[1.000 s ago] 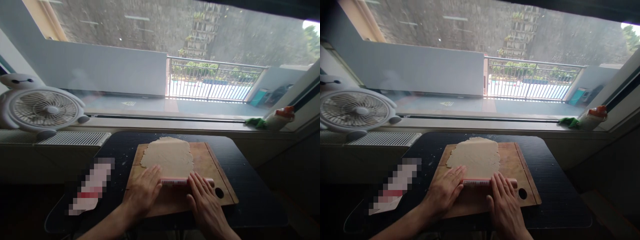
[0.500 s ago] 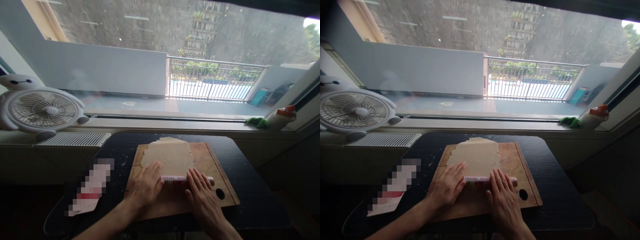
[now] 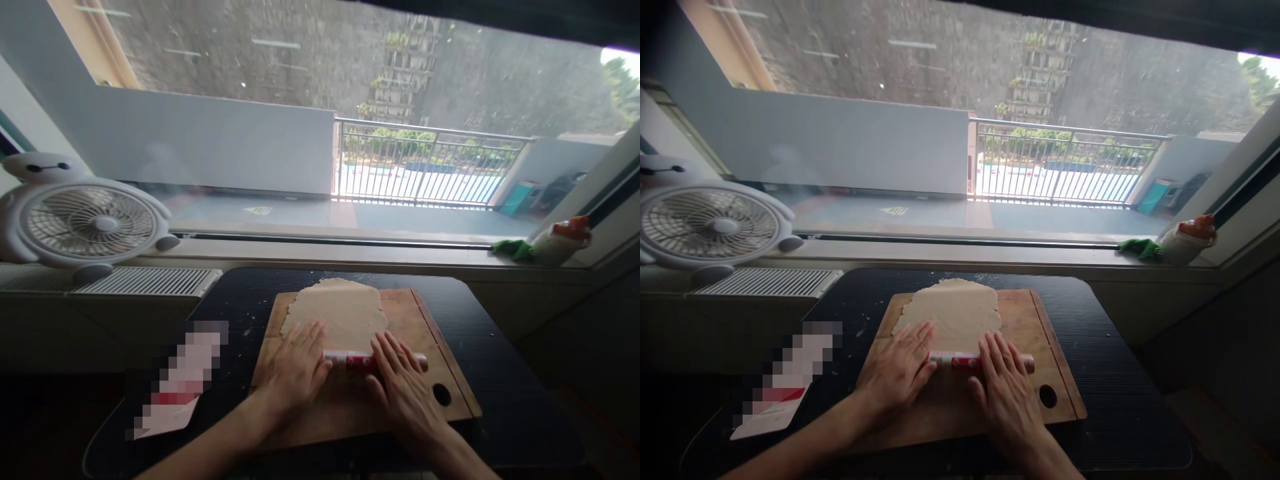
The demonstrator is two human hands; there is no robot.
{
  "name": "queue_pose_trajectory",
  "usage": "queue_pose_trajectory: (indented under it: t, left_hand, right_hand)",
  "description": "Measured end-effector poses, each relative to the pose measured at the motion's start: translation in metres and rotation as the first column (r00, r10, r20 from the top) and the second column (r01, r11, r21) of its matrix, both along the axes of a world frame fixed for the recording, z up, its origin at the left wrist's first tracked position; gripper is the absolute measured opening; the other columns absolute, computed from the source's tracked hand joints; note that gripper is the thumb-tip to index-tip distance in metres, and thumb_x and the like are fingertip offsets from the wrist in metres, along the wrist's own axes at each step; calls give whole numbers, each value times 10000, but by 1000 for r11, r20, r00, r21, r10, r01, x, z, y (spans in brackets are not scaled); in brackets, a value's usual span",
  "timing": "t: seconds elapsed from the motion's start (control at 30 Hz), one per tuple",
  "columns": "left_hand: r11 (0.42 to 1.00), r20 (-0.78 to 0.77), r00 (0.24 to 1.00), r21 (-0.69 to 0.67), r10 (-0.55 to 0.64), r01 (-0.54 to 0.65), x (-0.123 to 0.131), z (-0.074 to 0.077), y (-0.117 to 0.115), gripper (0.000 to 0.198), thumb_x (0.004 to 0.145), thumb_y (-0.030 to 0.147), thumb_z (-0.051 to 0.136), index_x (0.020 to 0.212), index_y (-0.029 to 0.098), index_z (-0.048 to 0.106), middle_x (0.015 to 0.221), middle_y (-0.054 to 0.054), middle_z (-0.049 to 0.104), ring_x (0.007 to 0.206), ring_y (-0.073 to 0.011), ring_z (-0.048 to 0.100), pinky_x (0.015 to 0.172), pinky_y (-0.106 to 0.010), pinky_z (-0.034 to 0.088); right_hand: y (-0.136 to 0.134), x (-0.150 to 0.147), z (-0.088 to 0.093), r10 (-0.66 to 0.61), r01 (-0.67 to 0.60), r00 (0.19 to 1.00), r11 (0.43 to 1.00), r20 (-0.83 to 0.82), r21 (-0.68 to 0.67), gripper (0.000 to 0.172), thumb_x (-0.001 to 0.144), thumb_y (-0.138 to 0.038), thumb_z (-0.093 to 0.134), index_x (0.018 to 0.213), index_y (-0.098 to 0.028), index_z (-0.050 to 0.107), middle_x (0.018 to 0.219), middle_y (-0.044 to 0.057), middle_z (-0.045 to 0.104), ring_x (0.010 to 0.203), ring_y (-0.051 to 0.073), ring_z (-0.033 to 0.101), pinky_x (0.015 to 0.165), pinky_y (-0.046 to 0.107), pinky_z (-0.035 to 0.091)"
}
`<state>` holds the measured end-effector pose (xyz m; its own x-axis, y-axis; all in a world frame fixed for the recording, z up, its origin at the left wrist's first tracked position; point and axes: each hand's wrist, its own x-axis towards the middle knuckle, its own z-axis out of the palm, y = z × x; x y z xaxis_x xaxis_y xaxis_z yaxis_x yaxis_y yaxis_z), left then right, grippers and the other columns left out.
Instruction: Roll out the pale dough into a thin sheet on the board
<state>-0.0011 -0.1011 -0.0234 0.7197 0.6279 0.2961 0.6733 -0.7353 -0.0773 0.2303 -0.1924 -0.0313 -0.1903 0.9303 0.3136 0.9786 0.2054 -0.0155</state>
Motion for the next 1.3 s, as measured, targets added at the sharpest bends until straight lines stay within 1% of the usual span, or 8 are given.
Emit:
queue_pose_trajectory:
  t: [0.13, 0.33, 0.6, 0.67, 0.8, 0.9, 1.07, 1.3]
  left_hand:
    - [998, -3, 999, 33, -54, 54, -10, -5, -19, 586, 893, 391, 347, 1407, 128, 245, 1455, -86, 247, 1345, -221, 196, 1104, -407, 144]
    - [987, 63, 988, -90, 141, -136, 33, 15, 56, 550, 901, 397, 300, 1335, 70, 389, 1397, -144, 357, 1318, -238, 269, 1085, -429, 193]
    - [994, 22, 994, -22, -110, 111, -12, -1, -13, 581, 891, 390, 347, 1415, 169, 225, 1451, -69, 267, 1337, -212, 224, 1101, -406, 145]
    - [998, 50, 997, -37, -58, 60, -2, 1, 4, 565, 895, 396, 327, 1401, 153, 265, 1438, -84, 295, 1334, -216, 230, 1100, -420, 128]
    - [974, 84, 979, -153, 184, -169, 38, 14, 80, 523, 905, 397, 270, 1333, 123, 392, 1399, -121, 366, 1320, -226, 259, 1072, -443, 167]
    - [900, 97, 929, -298, 358, -316, 49, 28, 127, 502, 889, 433, 272, 1221, 141, 511, 1324, -137, 464, 1275, -257, 335, 1029, -476, 214]
    - [602, 16, 773, -638, 634, -480, 35, 39, 166, 580, 767, 586, 408, 888, 73, 650, 1108, -258, 585, 1116, -398, 478, 907, -520, 316]
    - [395, 108, 786, -901, 608, -181, 47, 40, 179, 392, 564, 432, 689, 753, 92, 639, 717, -111, 670, 684, -270, 632, 546, -288, 455]
  right_hand:
    - [-24, 3, -4, 73, -73, 997, 997, 28, -2, 592, 893, -411, 367, 1406, -146, 233, 1459, 69, 228, 1345, 216, 164, 1085, 378, 189]
    - [63, 3, 11, -168, 166, 984, 985, -55, -46, 528, 909, -421, 304, 1296, -86, 431, 1387, 149, 359, 1318, 268, 240, 1050, 447, 236]
    - [-22, 5, 0, 136, -136, 991, 991, 11, -10, 617, 880, -422, 392, 1410, -157, 219, 1452, 75, 250, 1340, 223, 182, 1068, 391, 227]
    - [0, 7, 2, 88, -88, 996, 996, -18, -8, 582, 888, -427, 372, 1388, -146, 276, 1434, 89, 294, 1337, 227, 189, 1071, 407, 206]
    - [86, 12, 14, -155, 154, 982, 988, -110, -19, 478, 919, -423, 286, 1257, -131, 458, 1354, 139, 411, 1298, 251, 273, 1035, 451, 224]
    - [112, 17, 25, -136, 136, 980, 991, -149, -12, 406, 927, -399, 282, 1169, -174, 519, 1298, 113, 462, 1237, 238, 358, 1005, 439, 260]
    - [72, 29, 28, 79, -81, 983, 997, -168, 0, 237, 871, -315, 447, 1073, -230, 535, 1110, 53, 549, 1039, 192, 480, 913, 351, 354]
    - [51, 44, 38, 147, -166, 967, 983, -208, -76, 154, 792, -128, 460, 892, -208, 546, 926, 36, 531, 872, 162, 487, 759, 276, 405]
